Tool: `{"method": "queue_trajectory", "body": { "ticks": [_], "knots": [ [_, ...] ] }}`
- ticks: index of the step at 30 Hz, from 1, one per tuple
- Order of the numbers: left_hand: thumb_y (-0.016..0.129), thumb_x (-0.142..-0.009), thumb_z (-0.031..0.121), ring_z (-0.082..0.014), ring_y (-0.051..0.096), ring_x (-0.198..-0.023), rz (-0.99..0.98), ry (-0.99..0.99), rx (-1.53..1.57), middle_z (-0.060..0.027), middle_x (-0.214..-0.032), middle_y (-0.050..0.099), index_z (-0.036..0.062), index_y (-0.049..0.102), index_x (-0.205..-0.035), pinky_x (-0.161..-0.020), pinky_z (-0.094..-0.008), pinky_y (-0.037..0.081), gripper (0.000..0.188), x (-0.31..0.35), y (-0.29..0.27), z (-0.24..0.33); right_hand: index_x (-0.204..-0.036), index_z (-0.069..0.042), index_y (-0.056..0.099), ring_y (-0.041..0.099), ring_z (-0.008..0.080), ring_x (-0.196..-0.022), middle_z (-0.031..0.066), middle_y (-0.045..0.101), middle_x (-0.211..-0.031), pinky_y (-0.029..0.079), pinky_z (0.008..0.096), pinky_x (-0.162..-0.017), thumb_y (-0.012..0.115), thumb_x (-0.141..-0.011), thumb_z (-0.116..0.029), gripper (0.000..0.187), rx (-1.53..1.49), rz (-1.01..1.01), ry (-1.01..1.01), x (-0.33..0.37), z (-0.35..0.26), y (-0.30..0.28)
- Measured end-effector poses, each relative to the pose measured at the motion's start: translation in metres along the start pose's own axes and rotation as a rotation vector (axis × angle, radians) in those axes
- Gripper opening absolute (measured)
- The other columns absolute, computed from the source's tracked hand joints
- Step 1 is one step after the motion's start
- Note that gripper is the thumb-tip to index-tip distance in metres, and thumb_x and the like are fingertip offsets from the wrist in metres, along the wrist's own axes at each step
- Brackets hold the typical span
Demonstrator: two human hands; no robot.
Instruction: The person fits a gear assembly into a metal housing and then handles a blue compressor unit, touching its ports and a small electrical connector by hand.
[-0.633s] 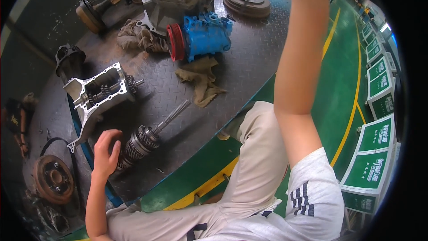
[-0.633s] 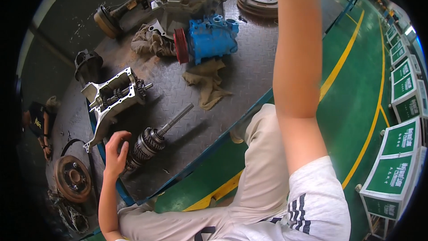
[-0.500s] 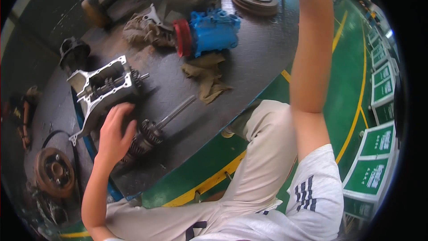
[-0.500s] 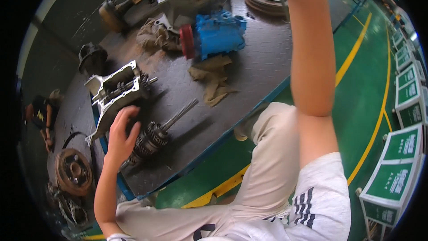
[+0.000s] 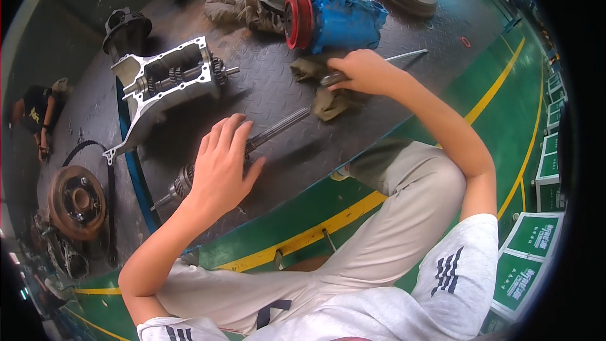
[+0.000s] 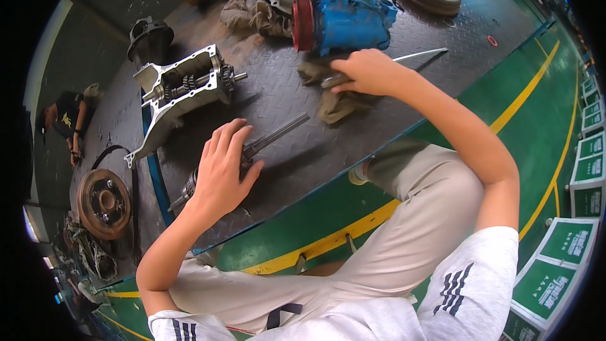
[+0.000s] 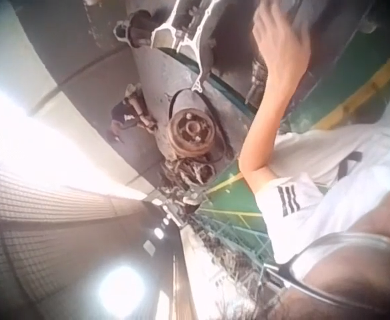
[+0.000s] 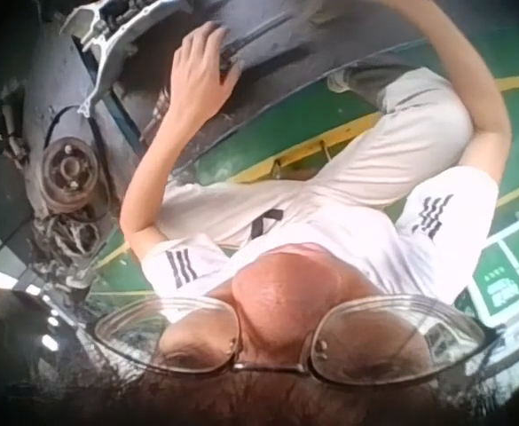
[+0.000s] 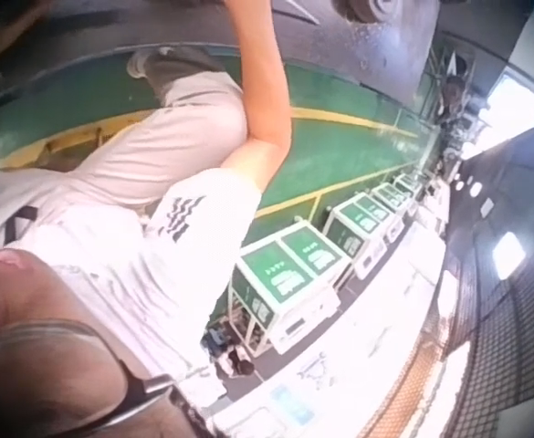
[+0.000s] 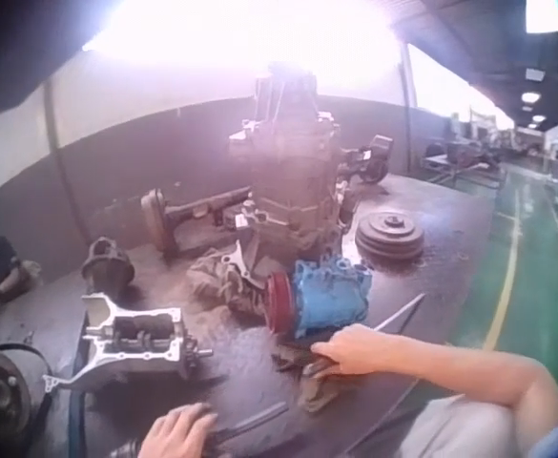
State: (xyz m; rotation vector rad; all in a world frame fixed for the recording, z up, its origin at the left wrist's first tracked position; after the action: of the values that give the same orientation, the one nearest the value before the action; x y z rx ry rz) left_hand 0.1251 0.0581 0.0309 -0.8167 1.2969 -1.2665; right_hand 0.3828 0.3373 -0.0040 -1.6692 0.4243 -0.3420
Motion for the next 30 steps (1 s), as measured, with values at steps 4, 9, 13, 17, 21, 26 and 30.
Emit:
{"method": "queue_trajectory", "body": {
  "ticks": [4,9,13,17,21,26,30],
  "knots": [
    [0.087,-0.081,0.023,-0.0436,0.049,-0.14,-0.004,-0.069,0.0,-0.0212,-0.152,0.052,0.0002,0.053,-0.147,-0.116,-0.0513,0.04,0.078,0.04,-0.014,-0.015,-0.114,-0.007,0.072,0.072,0.0416,-0.1,0.019,0.076,-0.101,0.058,0.051,-0.084,0.08,-0.09,-0.046,0.046,0.061,0.006,0.036,0.02,0.024,-0.007],
    [0.091,-0.076,0.028,-0.0431,0.048,-0.142,0.008,-0.136,0.0,-0.0207,-0.156,0.05,0.001,0.044,-0.155,-0.117,-0.0513,0.039,0.096,0.085,-0.037,-0.039,-0.114,-0.006,0.072,0.069,0.0392,-0.107,0.0174,0.073,-0.107,0.057,0.0505,-0.091,0.082,-0.089,-0.029,0.035,0.202,-0.081,0.126,0.028,0.01,-0.023],
    [0.089,-0.08,0.035,-0.043,0.049,-0.139,-0.047,-0.254,-0.018,-0.0219,-0.154,0.05,0.0001,0.042,-0.157,-0.114,-0.0501,0.041,0.097,0.117,-0.05,-0.068,-0.117,-0.005,0.07,0.067,0.0388,-0.109,0.0163,0.07,-0.112,0.055,0.0478,-0.093,0.078,-0.095,-0.028,0.033,-0.069,0.087,-0.009,0.015,-0.052,-0.04],
    [0.087,-0.085,0.039,-0.0427,0.057,-0.13,-0.212,-0.507,0.087,-0.0232,-0.143,0.059,-0.0002,0.047,-0.153,-0.11,-0.0485,0.045,0.088,0.14,-0.046,-0.094,-0.125,-0.002,0.064,0.065,0.0386,-0.106,0.0168,0.067,-0.111,0.054,0.0457,-0.092,0.078,-0.096,-0.034,0.045,-0.231,0.056,-0.301,0.001,-0.123,-0.02],
    [0.081,-0.095,0.039,-0.0461,0.067,-0.102,-0.235,-0.531,0.233,-0.0253,-0.106,0.07,-0.0006,0.058,-0.122,-0.089,-0.0504,0.052,0.053,0.147,-0.034,-0.109,-0.102,-0.007,0.059,0.068,0.0292,-0.093,0.0099,0.065,-0.091,0.055,0.0442,-0.08,0.075,-0.096,-0.043,0.04,0.092,0.137,-0.427,-0.019,-0.152,0.018],
    [0.08,-0.096,0.042,-0.0475,0.069,-0.093,-0.211,-0.47,0.167,-0.0256,-0.095,0.07,0.0003,0.057,-0.112,-0.082,-0.0518,0.053,0.05,0.145,-0.025,-0.112,-0.097,-0.007,0.055,0.07,0.0309,-0.08,0.0093,0.064,-0.086,0.056,0.0425,-0.068,0.075,-0.095,-0.041,0.039,0.083,0.15,-0.405,-0.03,-0.16,0.043],
    [0.081,-0.095,0.04,-0.0476,0.067,-0.093,-0.245,-0.492,0.145,-0.0248,-0.096,0.07,0.0019,0.058,-0.116,-0.084,-0.0512,0.053,0.049,0.139,-0.025,-0.112,-0.101,-0.005,0.054,0.072,0.032,-0.08,0.0105,0.065,-0.085,0.056,0.0426,-0.064,0.074,-0.097,-0.042,0.041,-0.047,0.205,-0.521,-0.038,-0.175,0.058]
  ]
}}
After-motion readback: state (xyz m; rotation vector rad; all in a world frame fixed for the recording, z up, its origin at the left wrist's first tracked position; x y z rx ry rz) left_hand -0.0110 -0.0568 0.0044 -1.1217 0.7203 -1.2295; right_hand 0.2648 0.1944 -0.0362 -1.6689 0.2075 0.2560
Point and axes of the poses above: each hand's wrist, its own x-axis away from the middle knuckle, its own y-axis out of the palm, z = x × y, the point moved 1 cm from there along -x, towards the middle knuckle
